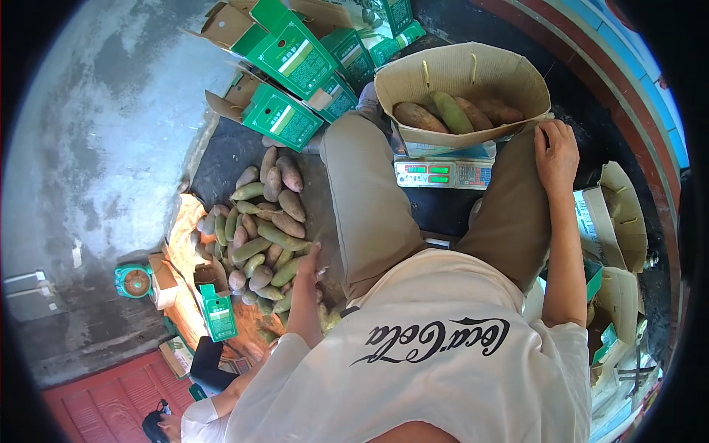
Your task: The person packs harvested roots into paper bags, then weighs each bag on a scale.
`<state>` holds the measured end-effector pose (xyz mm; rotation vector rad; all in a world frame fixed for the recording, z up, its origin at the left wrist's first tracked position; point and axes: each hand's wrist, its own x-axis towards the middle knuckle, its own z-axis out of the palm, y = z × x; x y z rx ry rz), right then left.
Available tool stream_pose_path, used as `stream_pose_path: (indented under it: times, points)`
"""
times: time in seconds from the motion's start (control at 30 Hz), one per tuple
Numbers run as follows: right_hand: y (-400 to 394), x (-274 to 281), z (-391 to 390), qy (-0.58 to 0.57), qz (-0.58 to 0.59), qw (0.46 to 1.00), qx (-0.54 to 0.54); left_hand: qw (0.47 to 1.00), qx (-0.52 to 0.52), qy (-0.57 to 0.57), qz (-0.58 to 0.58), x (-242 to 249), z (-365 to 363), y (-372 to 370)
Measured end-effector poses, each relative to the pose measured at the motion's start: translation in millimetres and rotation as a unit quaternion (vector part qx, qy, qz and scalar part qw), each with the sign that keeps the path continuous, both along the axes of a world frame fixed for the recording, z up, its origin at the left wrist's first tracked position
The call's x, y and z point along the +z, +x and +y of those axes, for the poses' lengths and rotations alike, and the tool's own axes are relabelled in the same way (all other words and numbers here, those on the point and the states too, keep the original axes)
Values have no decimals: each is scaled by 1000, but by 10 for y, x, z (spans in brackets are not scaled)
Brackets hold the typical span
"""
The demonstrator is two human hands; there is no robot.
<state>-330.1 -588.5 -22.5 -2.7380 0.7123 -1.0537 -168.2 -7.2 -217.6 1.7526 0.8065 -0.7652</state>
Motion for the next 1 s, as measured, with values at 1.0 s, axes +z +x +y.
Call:
stream_pose_path:
  times: [1.0]
  points:
    - [-82, 193, 193, 48, -75, 995, 35, 855, -412, -155, -272, 2082, -4323, 861]
